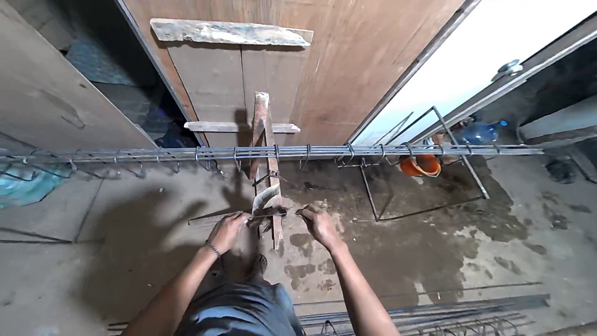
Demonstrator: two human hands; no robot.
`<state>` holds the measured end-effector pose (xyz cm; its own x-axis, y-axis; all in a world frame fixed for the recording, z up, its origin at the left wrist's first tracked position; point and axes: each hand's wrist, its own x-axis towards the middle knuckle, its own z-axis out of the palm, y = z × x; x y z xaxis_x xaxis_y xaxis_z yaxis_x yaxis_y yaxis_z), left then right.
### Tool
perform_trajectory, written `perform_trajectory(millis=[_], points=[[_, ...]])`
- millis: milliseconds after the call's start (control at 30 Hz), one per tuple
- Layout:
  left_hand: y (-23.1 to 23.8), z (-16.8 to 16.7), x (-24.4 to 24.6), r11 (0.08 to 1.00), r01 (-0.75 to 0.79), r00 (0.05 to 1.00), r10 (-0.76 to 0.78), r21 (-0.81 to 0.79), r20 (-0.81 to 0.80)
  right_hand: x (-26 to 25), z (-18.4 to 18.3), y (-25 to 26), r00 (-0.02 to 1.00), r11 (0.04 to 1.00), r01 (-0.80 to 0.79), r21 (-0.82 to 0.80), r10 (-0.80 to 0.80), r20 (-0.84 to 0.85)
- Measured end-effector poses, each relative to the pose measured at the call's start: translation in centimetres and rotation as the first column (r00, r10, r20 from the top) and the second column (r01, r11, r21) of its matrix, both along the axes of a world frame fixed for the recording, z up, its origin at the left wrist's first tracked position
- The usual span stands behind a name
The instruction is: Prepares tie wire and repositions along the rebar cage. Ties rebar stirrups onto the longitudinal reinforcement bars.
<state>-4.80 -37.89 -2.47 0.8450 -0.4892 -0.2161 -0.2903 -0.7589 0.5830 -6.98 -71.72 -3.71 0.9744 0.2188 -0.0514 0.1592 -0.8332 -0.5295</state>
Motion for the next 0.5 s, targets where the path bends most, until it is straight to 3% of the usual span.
perform_trajectory(millis=[100, 200, 500], points=[[-2.3, -3.0, 0.5, 0.99, -0.043, 0.986, 0.063, 0.134, -0.153, 0.5, -5.8, 0.7, 0.997, 0.997, 0.076, -0.003, -0.076, 0.002], [-4.2, -5.0, 1.0, 0.973, -0.101, 0.985, 0.128, 0.209, -0.117, 0.4, -8.8, 1.8, 0.987, 0.988, 0.149, 0.041, -0.151, 0.053], [-9.6, -5.6, 2.3, 0.974, -0.089, 0.956, 0.142, 0.207, -0.256, -1.0, -11.4, 3.0, 0.962, 0.961, 0.271, 0.06, -0.267, -0.061]])
